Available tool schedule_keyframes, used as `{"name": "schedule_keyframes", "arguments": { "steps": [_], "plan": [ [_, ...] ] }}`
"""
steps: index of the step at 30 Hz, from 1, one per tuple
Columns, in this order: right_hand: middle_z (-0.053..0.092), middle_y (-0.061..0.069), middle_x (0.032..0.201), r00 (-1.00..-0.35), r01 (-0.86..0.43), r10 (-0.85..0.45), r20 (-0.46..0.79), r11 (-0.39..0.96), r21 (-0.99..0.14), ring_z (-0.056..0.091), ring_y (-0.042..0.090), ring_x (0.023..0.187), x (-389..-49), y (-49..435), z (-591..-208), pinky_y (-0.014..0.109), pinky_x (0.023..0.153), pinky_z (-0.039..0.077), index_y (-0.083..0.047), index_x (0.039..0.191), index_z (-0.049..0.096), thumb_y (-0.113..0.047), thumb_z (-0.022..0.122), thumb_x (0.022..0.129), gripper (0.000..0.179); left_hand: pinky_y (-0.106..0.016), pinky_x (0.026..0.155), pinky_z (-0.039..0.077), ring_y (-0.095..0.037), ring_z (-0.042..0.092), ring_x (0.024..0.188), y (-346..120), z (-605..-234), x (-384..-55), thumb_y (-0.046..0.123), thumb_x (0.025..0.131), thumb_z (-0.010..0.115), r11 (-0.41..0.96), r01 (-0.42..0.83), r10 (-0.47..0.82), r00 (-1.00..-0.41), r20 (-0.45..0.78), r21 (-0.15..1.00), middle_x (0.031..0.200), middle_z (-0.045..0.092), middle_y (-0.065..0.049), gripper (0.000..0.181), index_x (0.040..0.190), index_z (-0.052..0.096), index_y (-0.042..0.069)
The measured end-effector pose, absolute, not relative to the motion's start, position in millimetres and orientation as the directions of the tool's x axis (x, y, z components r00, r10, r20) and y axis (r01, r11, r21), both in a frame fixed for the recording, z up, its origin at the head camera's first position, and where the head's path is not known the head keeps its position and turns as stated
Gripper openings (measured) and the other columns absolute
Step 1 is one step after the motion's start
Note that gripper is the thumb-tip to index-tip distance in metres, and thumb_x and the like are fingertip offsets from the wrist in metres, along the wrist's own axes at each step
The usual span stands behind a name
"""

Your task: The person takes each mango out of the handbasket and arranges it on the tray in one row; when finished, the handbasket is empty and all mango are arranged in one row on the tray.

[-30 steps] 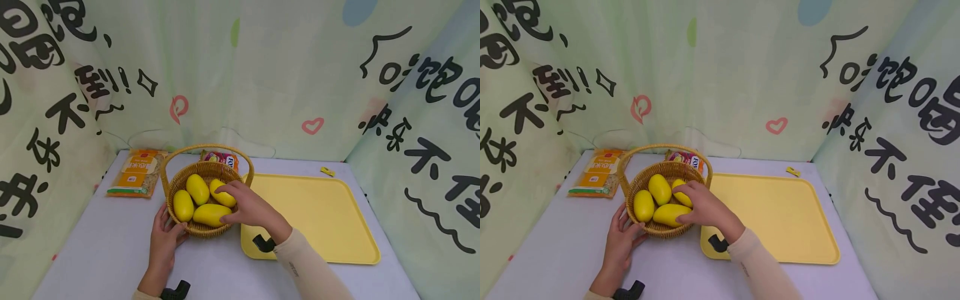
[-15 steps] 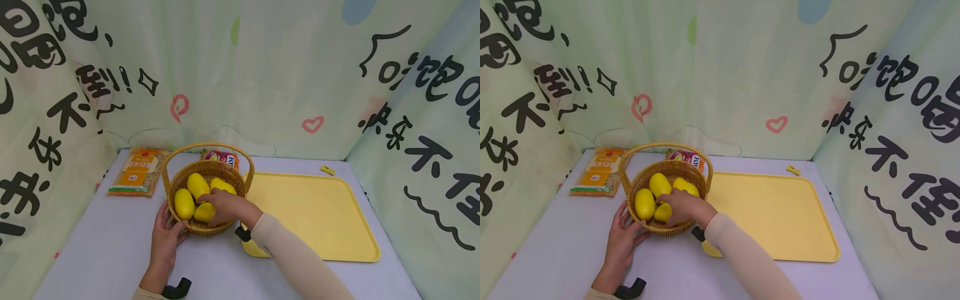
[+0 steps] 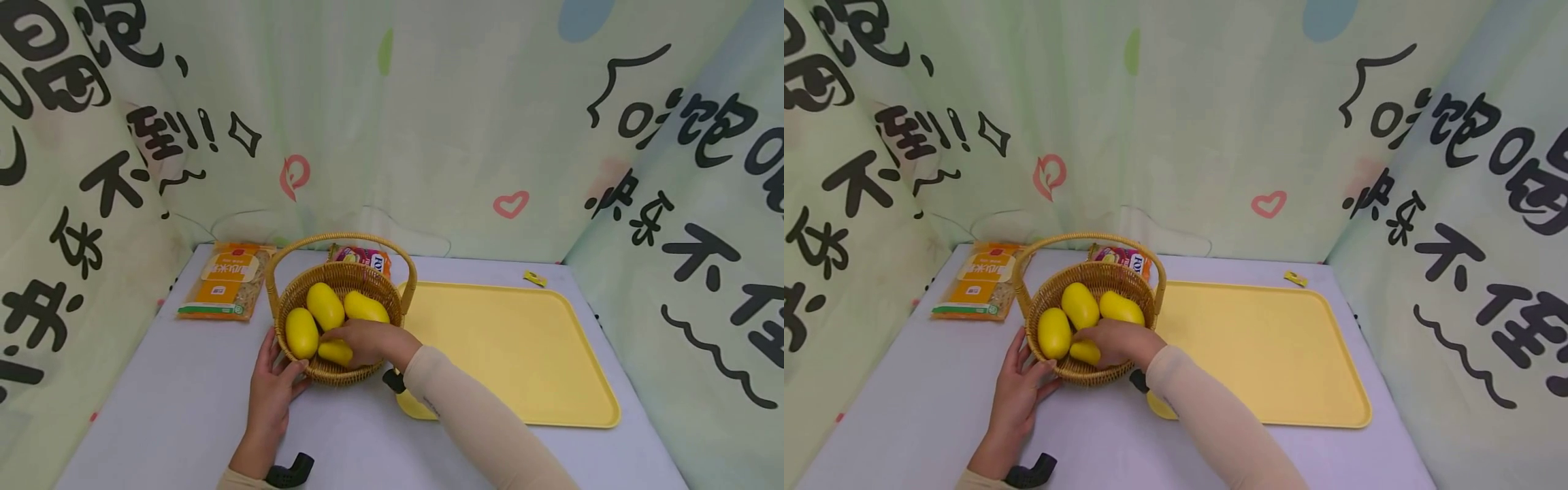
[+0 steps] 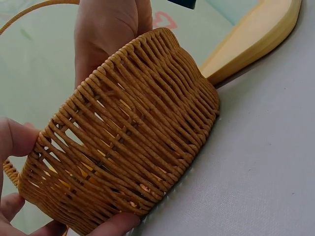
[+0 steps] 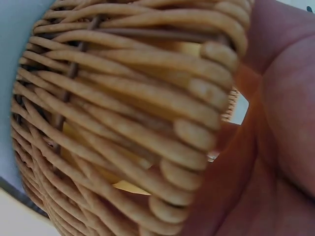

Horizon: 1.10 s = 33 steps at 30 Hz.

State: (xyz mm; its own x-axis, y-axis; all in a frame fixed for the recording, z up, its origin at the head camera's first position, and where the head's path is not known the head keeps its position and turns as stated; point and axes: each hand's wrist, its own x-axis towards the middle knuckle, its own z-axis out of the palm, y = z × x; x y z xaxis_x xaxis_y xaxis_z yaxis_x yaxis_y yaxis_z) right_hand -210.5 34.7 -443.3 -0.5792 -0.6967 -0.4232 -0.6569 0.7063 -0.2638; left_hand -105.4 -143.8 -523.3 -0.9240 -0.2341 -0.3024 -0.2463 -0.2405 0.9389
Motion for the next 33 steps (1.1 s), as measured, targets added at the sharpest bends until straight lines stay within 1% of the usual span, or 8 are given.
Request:
{"name": "schedule_keyframes", "arguments": {
  "steps": [5, 12, 16, 20, 23, 27, 33],
  "plan": [
    [0.067, 0.000, 0.133, -0.577, -0.655, -0.702, -0.418, 0.703, -0.277, 0.057, 0.014, 0.113, -212.5, 36.1, -447.1, 0.033, 0.112, 0.050, -0.030, 0.153, 0.057, -0.020, 0.080, 0.095, 0.064, -0.054, 0.104, 0.056, -0.034, 0.044, 0.150, -143.9, -524.7, -105.8, 0.005, 0.100, 0.064, -0.242, -0.245, -0.230, -0.925, -0.301, 0.939, 0.177, 0.020, -0.002, 0.094, 0.170, 0.014, 0.043],
    [0.066, 0.000, 0.134, -0.588, -0.653, -0.698, -0.409, 0.708, -0.271, 0.055, 0.015, 0.115, -213.0, 37.4, -448.1, 0.033, 0.111, 0.049, -0.031, 0.151, 0.058, -0.021, 0.081, 0.094, 0.063, -0.051, 0.101, 0.059, -0.036, 0.045, 0.148, -144.0, -524.9, -104.6, 0.004, 0.100, 0.065, -0.237, -0.234, -0.231, -0.929, -0.289, 0.943, 0.177, 0.021, -0.005, 0.095, 0.170, 0.014, 0.041],
    [0.063, 0.001, 0.132, -0.604, -0.633, -0.692, -0.396, 0.718, -0.289, 0.054, 0.015, 0.111, -212.2, 40.6, -444.7, 0.032, 0.106, 0.051, -0.033, 0.149, 0.058, -0.023, 0.082, 0.093, 0.062, -0.049, 0.100, 0.059, -0.035, 0.046, 0.147, -144.8, -524.4, -104.6, 0.004, 0.100, 0.066, -0.234, -0.233, -0.228, -0.931, -0.286, 0.944, 0.177, 0.022, -0.004, 0.095, 0.170, 0.014, 0.042],
    [0.059, 0.003, 0.130, -0.635, -0.590, -0.678, -0.370, 0.735, -0.335, 0.055, 0.015, 0.104, -212.6, 45.6, -438.9, 0.030, 0.096, 0.053, -0.036, 0.149, 0.058, -0.024, 0.083, 0.091, 0.064, -0.049, 0.101, 0.059, -0.033, 0.047, 0.147, -145.7, -523.9, -105.8, 0.006, 0.100, 0.066, -0.229, -0.241, -0.225, -0.930, -0.292, 0.943, 0.176, 0.023, -0.001, 0.094, 0.169, 0.014, 0.044],
    [0.057, 0.005, 0.130, -0.653, -0.573, -0.679, -0.336, 0.733, -0.367, 0.056, 0.016, 0.102, -213.8, 49.3, -434.9, 0.030, 0.092, 0.054, -0.036, 0.150, 0.055, -0.024, 0.083, 0.091, 0.067, -0.049, 0.101, 0.059, -0.033, 0.046, 0.147, -146.0, -524.1, -106.5, 0.007, 0.100, 0.066, -0.225, -0.240, -0.225, -0.930, -0.290, 0.944, 0.176, 0.024, -0.001, 0.094, 0.169, 0.014, 0.044],
    [0.056, 0.007, 0.133, -0.662, -0.571, -0.697, -0.276, 0.708, -0.416, 0.058, 0.017, 0.102, -214.6, 55.2, -428.9, 0.031, 0.091, 0.054, -0.036, 0.152, 0.052, -0.026, 0.084, 0.090, 0.071, -0.049, 0.101, 0.059, -0.033, 0.046, 0.148, -146.3, -524.5, -106.7, 0.006, 0.100, 0.066, -0.222, -0.241, -0.222, -0.931, -0.289, 0.945, 0.176, 0.024, -0.002, 0.094, 0.170, 0.014, 0.043],
    [0.055, 0.010, 0.138, -0.680, -0.554, -0.718, -0.152, 0.638, -0.534, 0.057, 0.020, 0.106, -214.3, 69.1, -421.5, 0.034, 0.091, 0.053, -0.033, 0.154, 0.051, -0.029, 0.086, 0.087, 0.076, -0.050, 0.102, 0.058, -0.032, 0.045, 0.148, -146.5, -525.9, -107.0, 0.006, 0.100, 0.066, -0.225, -0.237, -0.216, -0.934, -0.285, 0.945, 0.176, 0.023, -0.002, 0.094, 0.170, 0.013, 0.042]
  ]
}}
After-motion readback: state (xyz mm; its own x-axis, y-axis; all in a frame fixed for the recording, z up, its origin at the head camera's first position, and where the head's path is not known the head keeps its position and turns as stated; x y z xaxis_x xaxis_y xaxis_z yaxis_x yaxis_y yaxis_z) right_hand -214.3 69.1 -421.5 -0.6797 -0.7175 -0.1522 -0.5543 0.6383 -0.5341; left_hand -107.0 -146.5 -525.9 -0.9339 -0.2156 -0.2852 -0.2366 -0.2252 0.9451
